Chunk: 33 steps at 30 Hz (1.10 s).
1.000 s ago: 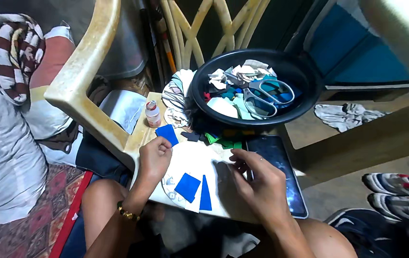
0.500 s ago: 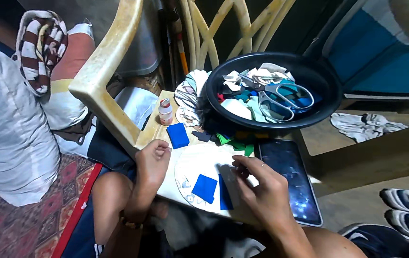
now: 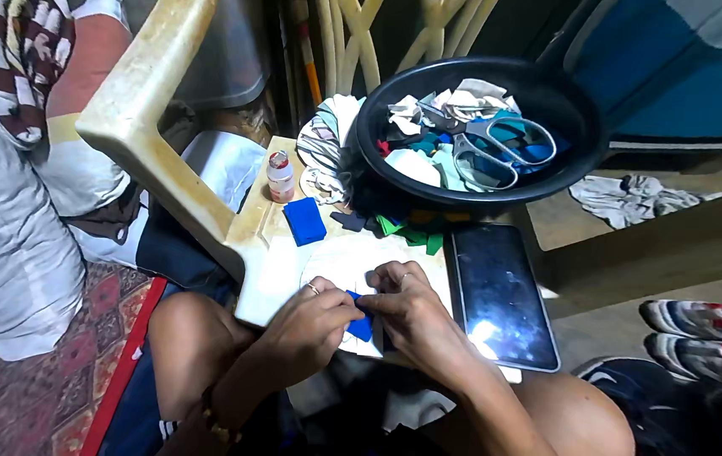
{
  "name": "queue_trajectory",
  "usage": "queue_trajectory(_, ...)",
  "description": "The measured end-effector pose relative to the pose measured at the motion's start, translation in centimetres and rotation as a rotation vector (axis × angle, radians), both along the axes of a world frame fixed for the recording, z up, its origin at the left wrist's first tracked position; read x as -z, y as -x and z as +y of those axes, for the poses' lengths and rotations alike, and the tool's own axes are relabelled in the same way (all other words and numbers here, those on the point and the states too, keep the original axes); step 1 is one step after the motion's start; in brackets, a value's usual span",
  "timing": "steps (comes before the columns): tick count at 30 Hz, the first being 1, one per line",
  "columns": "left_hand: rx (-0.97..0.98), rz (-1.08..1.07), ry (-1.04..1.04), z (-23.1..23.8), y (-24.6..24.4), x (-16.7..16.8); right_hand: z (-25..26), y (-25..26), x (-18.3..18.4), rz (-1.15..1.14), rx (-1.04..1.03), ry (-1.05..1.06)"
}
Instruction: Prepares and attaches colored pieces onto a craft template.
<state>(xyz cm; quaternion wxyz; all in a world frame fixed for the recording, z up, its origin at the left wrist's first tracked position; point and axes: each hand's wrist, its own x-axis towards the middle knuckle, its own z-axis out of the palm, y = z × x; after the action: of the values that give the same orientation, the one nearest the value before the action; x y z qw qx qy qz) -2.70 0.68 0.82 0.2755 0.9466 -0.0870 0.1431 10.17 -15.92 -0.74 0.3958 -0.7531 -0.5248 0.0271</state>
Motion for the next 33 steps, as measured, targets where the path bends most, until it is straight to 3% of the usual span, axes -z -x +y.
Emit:
queue_trajectory(9, -0.06, 0.046, -0.135, -1.0, 1.7, 0.1, 0.0, 0.0, 0.1, 0.021, -0.001, 0.016)
queue_trajectory(13, -0.053, 0.108, -0.1, -1.4, 3.1, -0.1, 0.0, 0.0, 0.2, 0.012, -0.005, 0.014)
queue_trajectory(20, -0.052, 0.037, -0.067, -1.0, 4.2, 0.5, -0.1, 0.1, 0.1, 0.007, -0.004, 0.016)
queue_trajectory(22, -0.158, -0.034, -0.014, 0.1, 3.9, 0.3, -0.1, 0.0, 0.1, -0.012, -0.005, 0.004)
queue_trajectory(25, -0.533, -0.162, 0.035, 2.7, 2.7, 0.0, 0.2, 0.0, 0.3, -0.054, -0.001, -0.041)
queue_trajectory(28, -0.808, -0.069, 0.072, 4.6, 1.5, -0.4, 0.3, -0.1, 0.7, -0.077, 0.01, -0.066)
queue_trajectory(33, -0.924, 0.202, 0.175, 4.8, 0.4, -2.2, 0.3, -0.1, 1.0, -0.075, 0.015, -0.073)
